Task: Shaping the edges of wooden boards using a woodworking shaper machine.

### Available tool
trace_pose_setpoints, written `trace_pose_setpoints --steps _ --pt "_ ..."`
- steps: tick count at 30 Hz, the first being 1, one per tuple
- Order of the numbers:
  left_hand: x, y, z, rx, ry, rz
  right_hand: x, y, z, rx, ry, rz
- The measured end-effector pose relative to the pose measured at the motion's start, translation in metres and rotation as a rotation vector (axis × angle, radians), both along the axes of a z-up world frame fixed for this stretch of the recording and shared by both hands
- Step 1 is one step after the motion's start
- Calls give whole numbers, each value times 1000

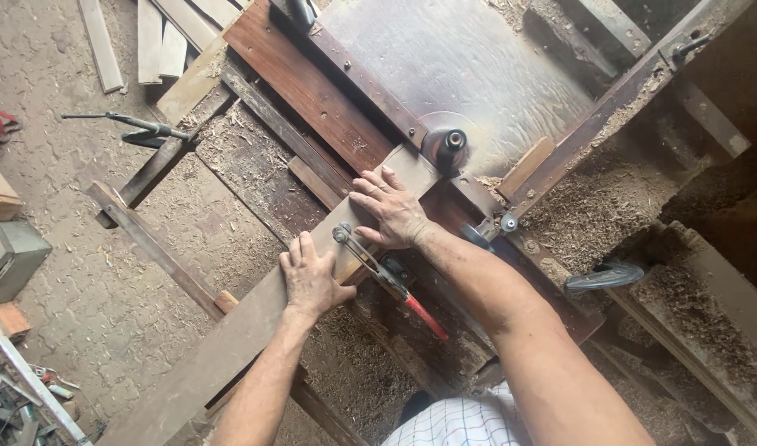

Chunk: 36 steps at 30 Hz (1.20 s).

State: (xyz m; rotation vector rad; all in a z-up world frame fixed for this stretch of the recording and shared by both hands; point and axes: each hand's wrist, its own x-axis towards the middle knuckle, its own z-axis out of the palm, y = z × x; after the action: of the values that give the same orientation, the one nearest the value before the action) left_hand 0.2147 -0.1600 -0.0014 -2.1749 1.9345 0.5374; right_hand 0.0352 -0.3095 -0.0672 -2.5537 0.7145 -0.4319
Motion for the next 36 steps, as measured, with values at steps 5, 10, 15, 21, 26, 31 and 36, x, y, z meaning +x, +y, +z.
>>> trace_pose_setpoints --steps 5,10,15,21,26,31,36 --pt "4 -2 -3 -15 -3 -6 5 -4 0 -6 42 -1" --pt "8 -6 -2 60 -23 -8 9 -5 -2 -12 67 5" --pt "13 -9 4 99 -61 3 16 -7 2 -8 61 -2" --pt "18 -12 4 58 -30 21 22 -11 1 -10 67 -3" --pt "31 -22 10 33 -40 40 39 -23 -1 -44 49 6" --pt "59 -32 4 17 -18 75 78 -22 10 119 76 -87" --pt "75 -40 -12 110 39 162 21 66 70 430 -137 -418"
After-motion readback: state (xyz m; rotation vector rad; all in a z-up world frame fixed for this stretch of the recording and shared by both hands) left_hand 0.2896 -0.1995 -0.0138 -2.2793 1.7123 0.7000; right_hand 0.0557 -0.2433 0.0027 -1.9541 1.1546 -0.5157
